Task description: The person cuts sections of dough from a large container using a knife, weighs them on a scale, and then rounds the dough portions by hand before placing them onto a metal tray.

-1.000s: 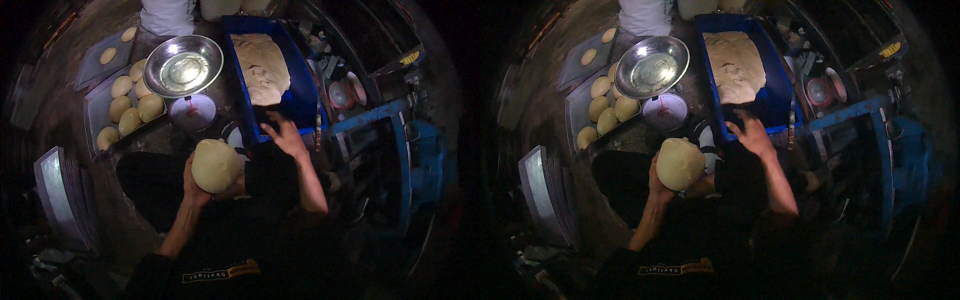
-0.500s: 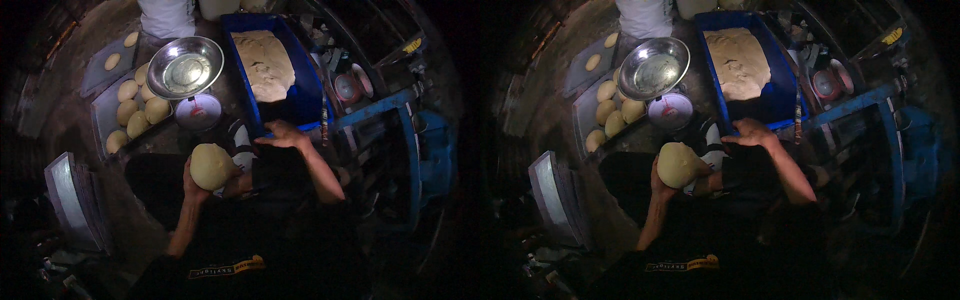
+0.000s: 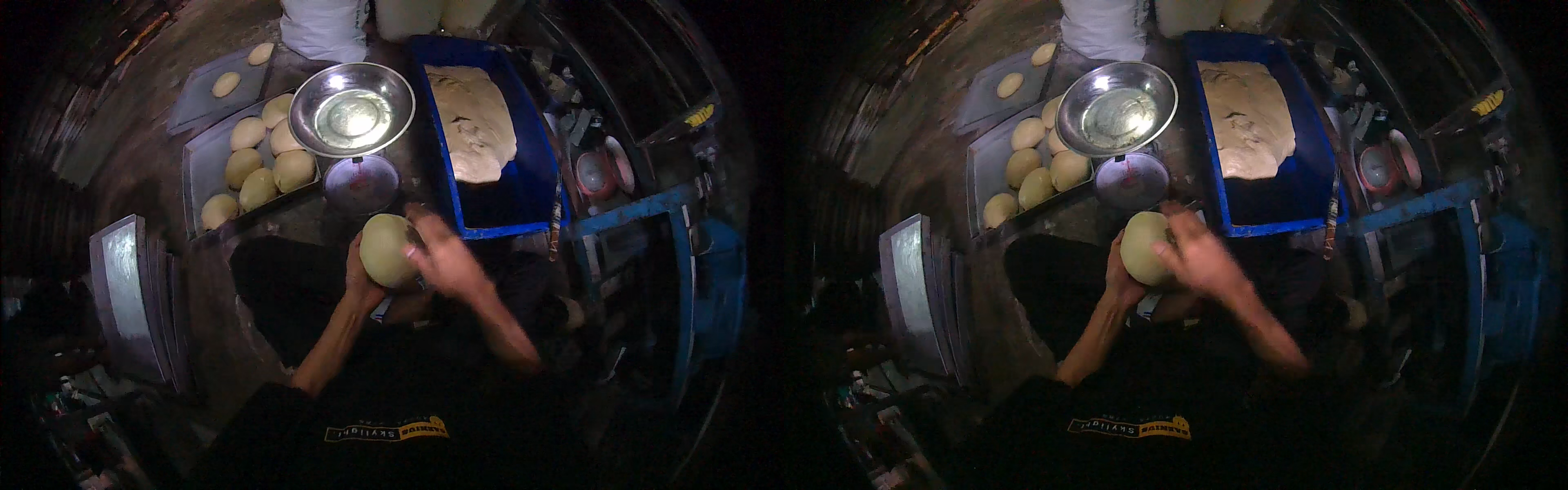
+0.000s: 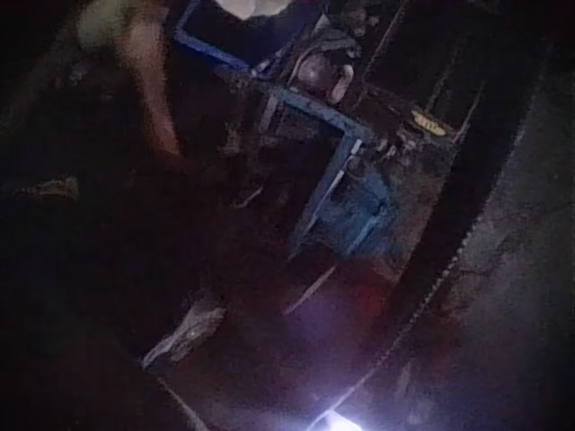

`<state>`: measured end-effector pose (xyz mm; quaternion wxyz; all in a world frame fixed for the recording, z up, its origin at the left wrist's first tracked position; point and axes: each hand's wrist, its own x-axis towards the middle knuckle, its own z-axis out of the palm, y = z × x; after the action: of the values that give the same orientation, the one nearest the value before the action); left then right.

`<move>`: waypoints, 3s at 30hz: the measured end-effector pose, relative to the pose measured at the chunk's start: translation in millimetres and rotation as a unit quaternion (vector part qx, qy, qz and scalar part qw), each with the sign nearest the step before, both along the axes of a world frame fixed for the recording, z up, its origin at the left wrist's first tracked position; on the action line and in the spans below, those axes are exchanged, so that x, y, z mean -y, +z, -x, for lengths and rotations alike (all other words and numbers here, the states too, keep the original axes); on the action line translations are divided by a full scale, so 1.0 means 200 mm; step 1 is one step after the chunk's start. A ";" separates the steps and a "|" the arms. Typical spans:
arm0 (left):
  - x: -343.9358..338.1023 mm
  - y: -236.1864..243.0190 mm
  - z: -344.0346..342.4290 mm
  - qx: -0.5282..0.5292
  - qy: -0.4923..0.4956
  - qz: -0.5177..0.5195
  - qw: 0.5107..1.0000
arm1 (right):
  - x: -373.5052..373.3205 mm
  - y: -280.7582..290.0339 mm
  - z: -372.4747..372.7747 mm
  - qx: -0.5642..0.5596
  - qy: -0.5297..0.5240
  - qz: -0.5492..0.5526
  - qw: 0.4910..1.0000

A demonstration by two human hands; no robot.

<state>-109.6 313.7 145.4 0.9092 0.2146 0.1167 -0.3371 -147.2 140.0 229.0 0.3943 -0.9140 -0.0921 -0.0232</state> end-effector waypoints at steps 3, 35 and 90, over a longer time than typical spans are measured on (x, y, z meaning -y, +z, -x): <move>-0.01 -0.03 -0.01 -0.037 0.036 -0.028 0.998 | -0.24 -0.07 0.04 0.138 0.051 0.083 0.986; -0.16 0.04 -0.02 -0.022 0.055 -0.029 0.998 | -0.40 -0.17 0.17 0.145 0.053 0.074 0.985; -0.18 0.04 0.01 -0.012 -0.016 -0.092 0.996 | -0.28 -0.17 0.08 -0.219 -0.086 -0.707 0.667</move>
<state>-110.8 350.6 152.5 0.8788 0.2950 0.1548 -0.3416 -162.9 196.1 195.5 0.9272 -0.3444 0.1202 0.0854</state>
